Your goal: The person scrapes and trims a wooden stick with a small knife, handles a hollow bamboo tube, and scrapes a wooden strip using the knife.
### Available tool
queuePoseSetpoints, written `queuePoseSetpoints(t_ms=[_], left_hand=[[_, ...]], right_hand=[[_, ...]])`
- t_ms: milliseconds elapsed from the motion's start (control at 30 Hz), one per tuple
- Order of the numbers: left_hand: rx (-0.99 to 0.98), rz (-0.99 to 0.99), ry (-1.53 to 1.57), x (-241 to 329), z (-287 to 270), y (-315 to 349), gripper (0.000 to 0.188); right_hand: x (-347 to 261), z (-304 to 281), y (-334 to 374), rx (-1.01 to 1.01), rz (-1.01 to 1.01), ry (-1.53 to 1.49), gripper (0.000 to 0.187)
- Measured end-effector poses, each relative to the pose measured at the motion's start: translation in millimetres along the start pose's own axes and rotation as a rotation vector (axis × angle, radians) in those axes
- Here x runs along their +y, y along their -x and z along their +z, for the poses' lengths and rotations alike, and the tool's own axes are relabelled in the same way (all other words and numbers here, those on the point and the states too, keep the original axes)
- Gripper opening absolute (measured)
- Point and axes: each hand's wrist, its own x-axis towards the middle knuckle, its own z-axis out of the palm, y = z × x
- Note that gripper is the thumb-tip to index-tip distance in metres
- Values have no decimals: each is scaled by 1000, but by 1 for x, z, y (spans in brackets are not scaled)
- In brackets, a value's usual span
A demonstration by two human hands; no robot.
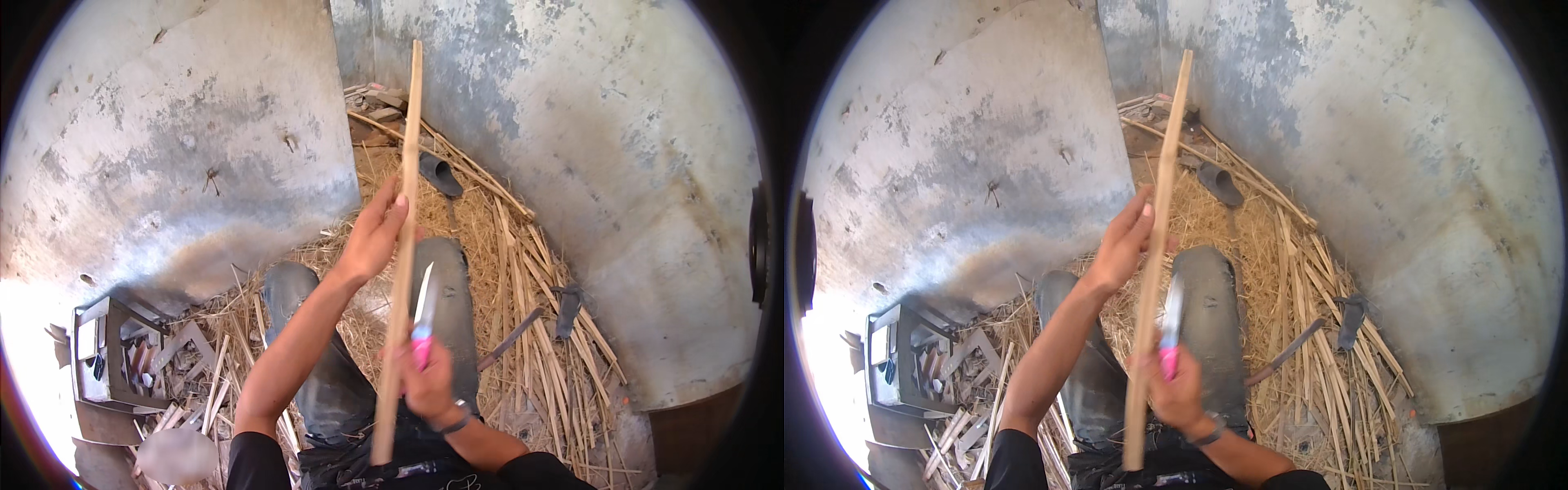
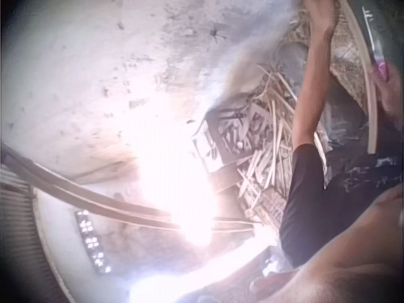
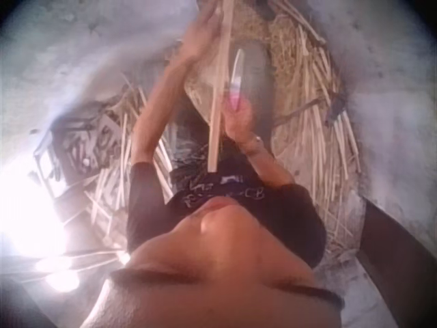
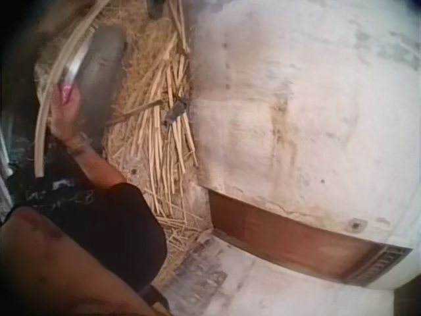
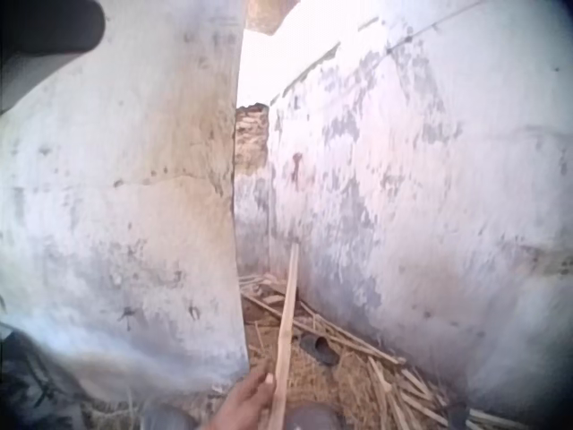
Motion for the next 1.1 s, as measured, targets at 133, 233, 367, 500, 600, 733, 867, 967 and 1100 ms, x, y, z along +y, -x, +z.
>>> queuePoseSetpoints(t_ms=[133, 233, 367, 500, 600, 733, 867, 967, 1100], left_hand=[[7, 162, 5, 14, -24, 18, 71], [65, 143, -59, -6, -46, 58, 67], [256, 47, -36, -65, -85, 116, 54], [435, -7, 16, -98, -109, 163, 46], [547, 29, 43, -100, -115, 176, 36], [569, 34, 35, -108, -111, 170, 35], [591, 24, 29, -102, -102, 169, 33], [622, 60, 37, -113, -106, 174, 29], [624, 94, 56, -121, -99, 173, 27]], right_hand=[[-59, -78, -61, 254, -11, 337, 30], [-55, -154, -80, 389, -5, 640, 27], [-7, -222, -78, 384, -7, 933, 34], [28, -268, -69, 402, 6, 1090, 39], [55, -278, -72, 386, 54, 1045, 39], [94, -293, -99, 320, 11, 1103, 41], [109, -288, -153, 294, -24, 1199, 41], [128, -298, -196, 286, -129, 1185, 38], [157, -329, -218, 330, -107, 1114, 34]])
